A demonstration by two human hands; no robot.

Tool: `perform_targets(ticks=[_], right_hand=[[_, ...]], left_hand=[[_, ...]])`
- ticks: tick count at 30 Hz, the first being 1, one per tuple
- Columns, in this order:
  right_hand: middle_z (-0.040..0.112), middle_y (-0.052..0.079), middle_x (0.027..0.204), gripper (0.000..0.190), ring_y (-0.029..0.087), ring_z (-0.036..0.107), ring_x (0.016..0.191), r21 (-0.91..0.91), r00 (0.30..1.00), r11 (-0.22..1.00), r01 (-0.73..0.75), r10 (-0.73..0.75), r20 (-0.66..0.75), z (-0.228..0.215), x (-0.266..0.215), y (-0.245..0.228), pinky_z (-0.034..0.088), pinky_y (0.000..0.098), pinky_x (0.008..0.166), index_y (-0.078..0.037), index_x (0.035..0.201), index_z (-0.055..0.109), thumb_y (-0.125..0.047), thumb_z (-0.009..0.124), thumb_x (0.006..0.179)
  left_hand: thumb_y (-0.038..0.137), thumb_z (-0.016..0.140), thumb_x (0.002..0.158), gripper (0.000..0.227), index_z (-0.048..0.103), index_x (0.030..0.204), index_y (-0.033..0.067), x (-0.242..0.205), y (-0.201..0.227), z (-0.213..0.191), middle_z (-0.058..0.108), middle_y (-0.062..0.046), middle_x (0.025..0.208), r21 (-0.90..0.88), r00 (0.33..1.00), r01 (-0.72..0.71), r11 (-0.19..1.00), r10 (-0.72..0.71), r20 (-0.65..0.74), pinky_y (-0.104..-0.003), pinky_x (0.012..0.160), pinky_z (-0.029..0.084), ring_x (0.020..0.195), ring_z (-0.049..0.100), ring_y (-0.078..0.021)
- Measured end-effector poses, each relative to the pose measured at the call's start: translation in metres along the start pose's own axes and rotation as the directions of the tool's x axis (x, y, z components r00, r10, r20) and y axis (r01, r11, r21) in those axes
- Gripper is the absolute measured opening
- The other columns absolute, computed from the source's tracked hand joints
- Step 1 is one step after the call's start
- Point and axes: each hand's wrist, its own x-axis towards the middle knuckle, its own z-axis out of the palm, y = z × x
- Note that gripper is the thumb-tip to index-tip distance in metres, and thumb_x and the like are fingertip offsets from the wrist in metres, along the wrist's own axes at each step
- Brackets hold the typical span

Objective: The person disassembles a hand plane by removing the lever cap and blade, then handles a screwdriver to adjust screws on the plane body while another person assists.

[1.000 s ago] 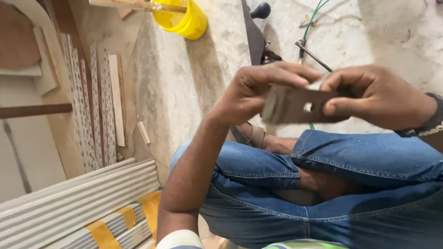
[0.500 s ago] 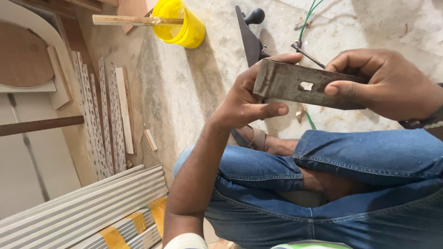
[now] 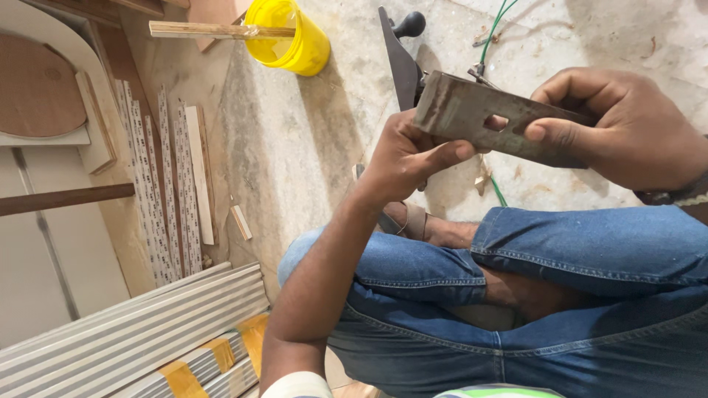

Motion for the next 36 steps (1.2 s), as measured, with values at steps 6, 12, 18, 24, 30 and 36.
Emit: perform_targets(ticks=[6, 12, 18, 24, 30, 36], right_hand=[[0.073, 0.01, 0.086, 0.034, 0.011, 0.067, 0.07, 0.023, 0.999, 0.999, -0.047, 0.047, 0.021, -0.004, 0.002, 0.016, 0.054, 0.0258, 0.056, -0.001, 0.114, 0.068, -0.025, 0.073, 0.09], [0.073, 0.013, 0.086, 0.035, 0.014, 0.072, 0.067, 0.006, 0.996, 0.999, -0.037, 0.036, 0.078, -0.01, 0.002, 0.031, 0.056, 0.0283, 0.051, -0.002, 0.12, 0.069, -0.026, 0.075, 0.096], [0.073, 0.013, 0.086, 0.034, 0.015, 0.075, 0.068, -0.01, 0.996, 0.999, -0.031, 0.032, 0.089, -0.011, 0.0, 0.029, 0.06, 0.0286, 0.053, -0.001, 0.117, 0.07, -0.027, 0.074, 0.095], [0.073, 0.014, 0.084, 0.033, 0.018, 0.074, 0.065, -0.038, 0.991, 0.997, -0.063, 0.067, 0.116, -0.012, 0.001, 0.026, 0.059, 0.0305, 0.05, -0.002, 0.118, 0.071, -0.025, 0.074, 0.095], [0.073, 0.014, 0.086, 0.032, 0.019, 0.079, 0.066, -0.065, 0.987, 0.994, -0.093, 0.1, 0.126, -0.007, 0.001, 0.017, 0.061, 0.0343, 0.054, -0.001, 0.116, 0.067, -0.024, 0.071, 0.094], [0.073, 0.015, 0.089, 0.026, 0.021, 0.08, 0.069, 0.101, 0.975, 0.993, -0.063, 0.039, 0.219, 0.003, 0.001, 0.015, 0.065, 0.0366, 0.058, 0.002, 0.113, 0.066, -0.016, 0.07, 0.094]], left_hand=[[0.017, 0.083, 0.094, 0.031, 0.073, 0.12, 0.0046, 0.0, -0.013, 0.003, 0.079, -0.007, 0.11, 0.063, 1.0, -0.005, 0.998, 0.006, -0.004, -0.033, 0.098, 0.064, 0.103, 0.076, -0.0137], [0.02, 0.085, 0.094, 0.035, 0.073, 0.123, 0.0044, -0.001, -0.016, 0.002, 0.078, -0.006, 0.107, 0.063, 1.0, -0.013, 0.998, 0.012, 0.013, -0.03, 0.092, 0.063, 0.1, 0.073, -0.0103], [0.024, 0.083, 0.093, 0.041, 0.071, 0.126, 0.0039, -0.003, -0.011, 0.003, 0.077, -0.005, 0.111, 0.097, 0.999, 0.009, 0.995, -0.012, 0.034, -0.031, 0.096, 0.064, 0.102, 0.073, -0.0105], [0.023, 0.082, 0.095, 0.039, 0.07, 0.127, 0.0031, -0.004, -0.017, 0.0, 0.076, -0.006, 0.111, 0.068, 0.999, -0.002, 0.998, -0.002, 0.048, -0.033, 0.099, 0.064, 0.104, 0.073, -0.0114], [0.017, 0.081, 0.097, 0.037, 0.067, 0.127, 0.0022, -0.004, -0.026, -0.002, 0.075, -0.007, 0.117, -0.046, 0.998, -0.004, 0.999, 0.006, 0.056, -0.035, 0.1, 0.063, 0.11, 0.071, -0.0138], [0.016, 0.08, 0.098, 0.037, 0.065, 0.127, -0.0012, -0.004, -0.028, 0.0, 0.074, -0.01, 0.116, -0.189, 0.996, 0.036, 0.981, -0.021, 0.082, -0.038, 0.104, 0.06, 0.111, 0.07, -0.0162]])
